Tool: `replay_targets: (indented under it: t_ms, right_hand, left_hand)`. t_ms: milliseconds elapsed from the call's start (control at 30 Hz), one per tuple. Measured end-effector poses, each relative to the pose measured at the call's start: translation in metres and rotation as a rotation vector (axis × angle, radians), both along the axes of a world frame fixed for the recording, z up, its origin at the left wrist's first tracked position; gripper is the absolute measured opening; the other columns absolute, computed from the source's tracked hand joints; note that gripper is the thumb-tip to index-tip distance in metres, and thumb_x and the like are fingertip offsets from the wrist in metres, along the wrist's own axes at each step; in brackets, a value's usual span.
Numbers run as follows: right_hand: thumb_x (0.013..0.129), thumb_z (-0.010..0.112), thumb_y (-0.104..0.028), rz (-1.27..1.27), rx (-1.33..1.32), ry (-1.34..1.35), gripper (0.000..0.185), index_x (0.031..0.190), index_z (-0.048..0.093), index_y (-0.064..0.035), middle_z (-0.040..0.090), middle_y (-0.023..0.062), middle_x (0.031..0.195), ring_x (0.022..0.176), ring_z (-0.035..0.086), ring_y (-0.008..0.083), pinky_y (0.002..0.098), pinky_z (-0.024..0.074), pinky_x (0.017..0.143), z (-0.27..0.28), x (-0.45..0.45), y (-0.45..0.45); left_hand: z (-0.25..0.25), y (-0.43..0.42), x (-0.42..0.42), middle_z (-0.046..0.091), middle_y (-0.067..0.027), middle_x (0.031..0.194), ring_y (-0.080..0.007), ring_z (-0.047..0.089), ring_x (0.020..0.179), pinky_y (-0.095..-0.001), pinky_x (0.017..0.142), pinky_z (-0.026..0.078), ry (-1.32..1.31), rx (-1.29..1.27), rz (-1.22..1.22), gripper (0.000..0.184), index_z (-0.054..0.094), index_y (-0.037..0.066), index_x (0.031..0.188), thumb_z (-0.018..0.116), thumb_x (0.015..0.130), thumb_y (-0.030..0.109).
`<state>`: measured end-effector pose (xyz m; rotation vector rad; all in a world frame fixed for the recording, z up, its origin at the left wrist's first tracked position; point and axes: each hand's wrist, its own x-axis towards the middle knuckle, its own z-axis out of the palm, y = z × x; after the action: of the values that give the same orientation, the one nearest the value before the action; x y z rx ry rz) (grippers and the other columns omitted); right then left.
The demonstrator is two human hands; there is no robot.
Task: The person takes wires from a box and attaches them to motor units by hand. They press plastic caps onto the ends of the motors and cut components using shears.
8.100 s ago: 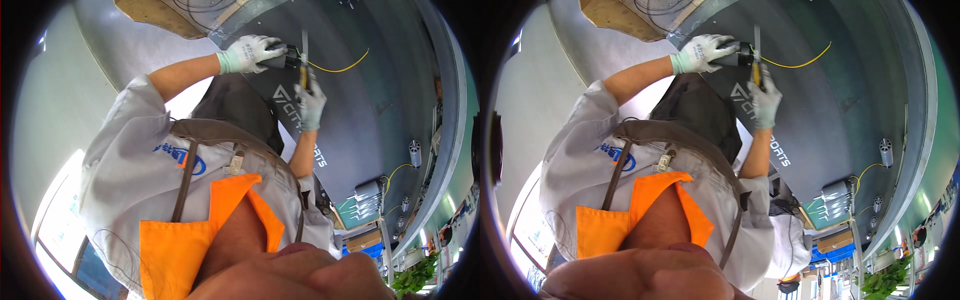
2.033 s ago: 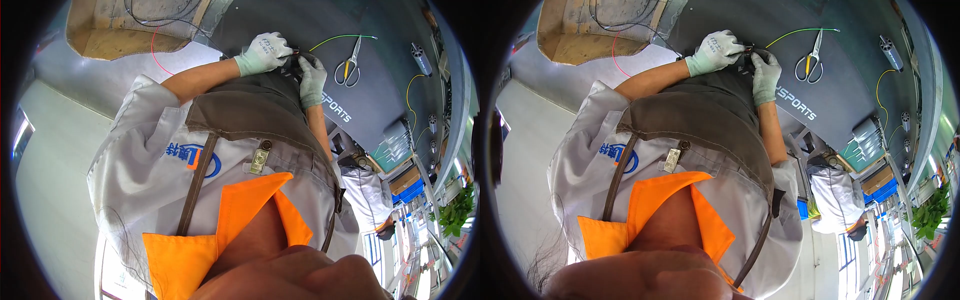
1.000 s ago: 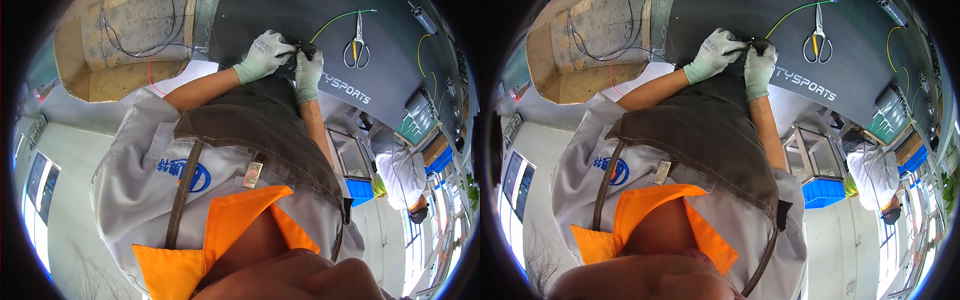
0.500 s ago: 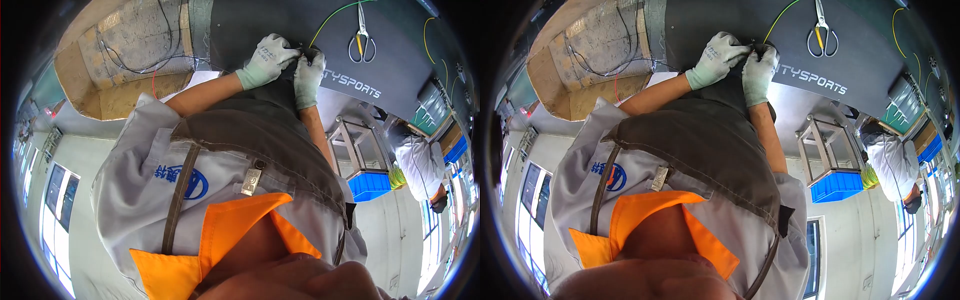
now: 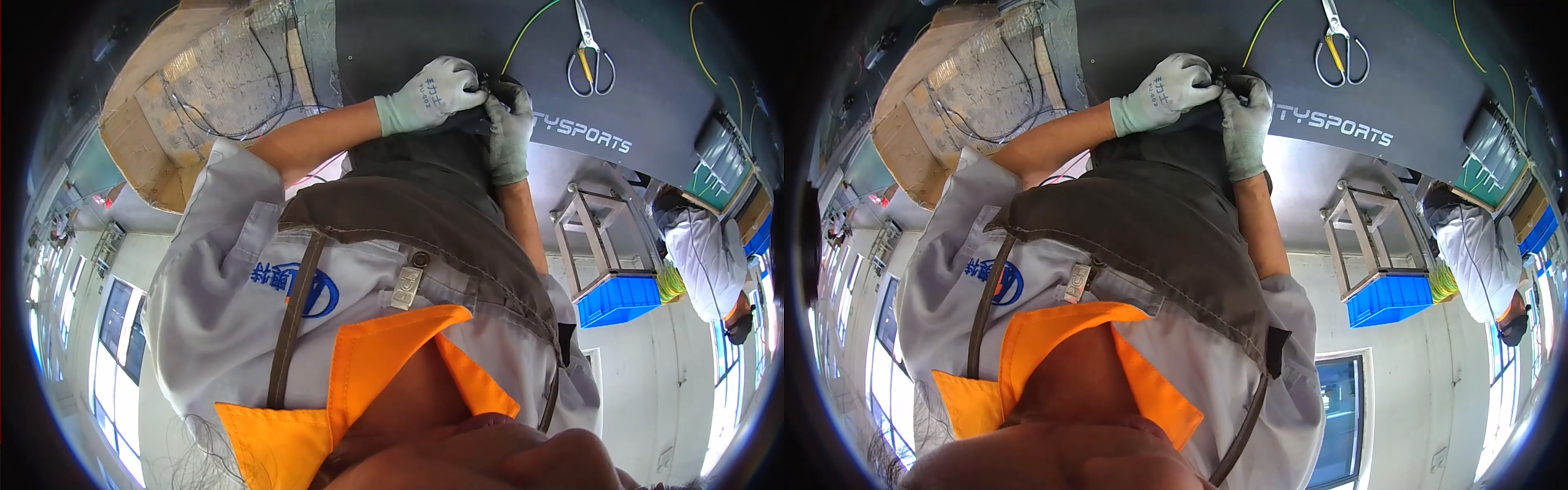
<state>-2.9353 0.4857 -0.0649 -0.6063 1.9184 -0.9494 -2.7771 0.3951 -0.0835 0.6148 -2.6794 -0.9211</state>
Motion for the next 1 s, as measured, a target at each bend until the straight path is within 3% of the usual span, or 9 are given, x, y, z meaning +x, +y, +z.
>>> replay_targets:
  t_ms: [200, 300, 500, 700, 833, 933, 1000]
  right_hand:
    - [0.087, 0.073, -0.005, -0.040, -0.011, -0.300, 0.017, 0.103, 0.070, 0.0013, 0.066, 0.0080, 0.105, 0.099, 0.061, 0.0159, 0.0303, 0.0512, 0.090, 0.007, -0.014, 0.005]
    - [0.089, 0.070, -0.005, 0.037, -0.038, -0.322, 0.020, 0.108, 0.070, 0.0024, 0.066, 0.0077, 0.110, 0.103, 0.061, 0.0149, 0.0296, 0.0508, 0.093, 0.010, -0.022, 0.006]
    - [0.094, 0.068, -0.007, 0.003, -0.142, -0.536, 0.027, 0.118, 0.068, 0.0033, 0.068, 0.0065, 0.110, 0.104, 0.062, 0.0130, 0.0272, 0.0499, 0.091, 0.021, -0.036, 0.009]
    - [0.096, 0.068, -0.009, -0.106, 0.029, -0.392, 0.020, 0.112, 0.068, 0.0031, 0.070, 0.0040, 0.100, 0.092, 0.063, 0.0109, 0.0258, 0.0506, 0.085, 0.007, -0.014, 0.001]
    - [0.095, 0.069, -0.008, -0.148, -0.033, -0.361, 0.015, 0.106, 0.070, 0.0018, 0.070, 0.0042, 0.101, 0.091, 0.062, 0.0098, 0.0249, 0.0508, 0.083, -0.006, -0.007, 0.005]
    - [0.094, 0.070, -0.008, -0.138, -0.059, -0.287, 0.013, 0.103, 0.071, 0.0006, 0.071, 0.0042, 0.099, 0.089, 0.062, 0.0088, 0.0244, 0.0511, 0.081, -0.010, -0.007, 0.002]
    - [0.093, 0.070, -0.008, -0.186, -0.003, -0.338, 0.012, 0.101, 0.072, 0.0003, 0.071, 0.0040, 0.096, 0.085, 0.062, 0.0086, 0.0245, 0.0516, 0.079, -0.011, -0.007, 0.001]
  left_hand:
    - [0.002, -0.010, -0.002, 0.064, -0.0042, 0.101, -0.0264, 0.063, 0.108, -0.0432, 0.099, 0.052, 0.026, -0.114, -0.143, 0.039, 0.068, 0.018, 0.114, 0.066, 0.077, 0.008]
    - [0.004, -0.012, -0.003, 0.064, -0.0037, 0.098, -0.0256, 0.064, 0.107, -0.0426, 0.098, 0.052, 0.028, -0.143, -0.153, 0.036, 0.068, 0.018, 0.114, 0.065, 0.079, 0.009]
    - [0.010, -0.018, -0.008, 0.064, -0.0031, 0.095, -0.0247, 0.064, 0.106, -0.0415, 0.097, 0.054, -0.007, -0.223, -0.226, 0.033, 0.068, 0.018, 0.113, 0.066, 0.081, 0.013]
    - [0.027, -0.022, -0.015, 0.066, -0.0037, 0.095, -0.0245, 0.065, 0.103, -0.0416, 0.095, 0.053, -0.075, -0.311, -0.313, 0.025, 0.069, 0.012, 0.104, 0.065, 0.080, 0.017]
    - [0.035, -0.015, -0.022, 0.067, -0.0038, 0.093, -0.0240, 0.064, 0.098, -0.0423, 0.088, 0.053, -0.139, -0.323, -0.302, 0.021, 0.071, 0.012, 0.096, 0.067, 0.077, 0.020]
    - [0.034, -0.010, -0.026, 0.067, -0.0050, 0.092, -0.0245, 0.063, 0.094, -0.0418, 0.082, 0.052, -0.275, -0.164, -0.209, 0.019, 0.072, 0.011, 0.093, 0.070, 0.078, 0.022]
    - [0.029, -0.004, -0.024, 0.067, -0.0067, 0.092, -0.0268, 0.062, 0.093, -0.0411, 0.080, 0.050, -0.184, 0.099, 0.061, 0.021, 0.072, 0.008, 0.095, 0.073, 0.080, 0.022]
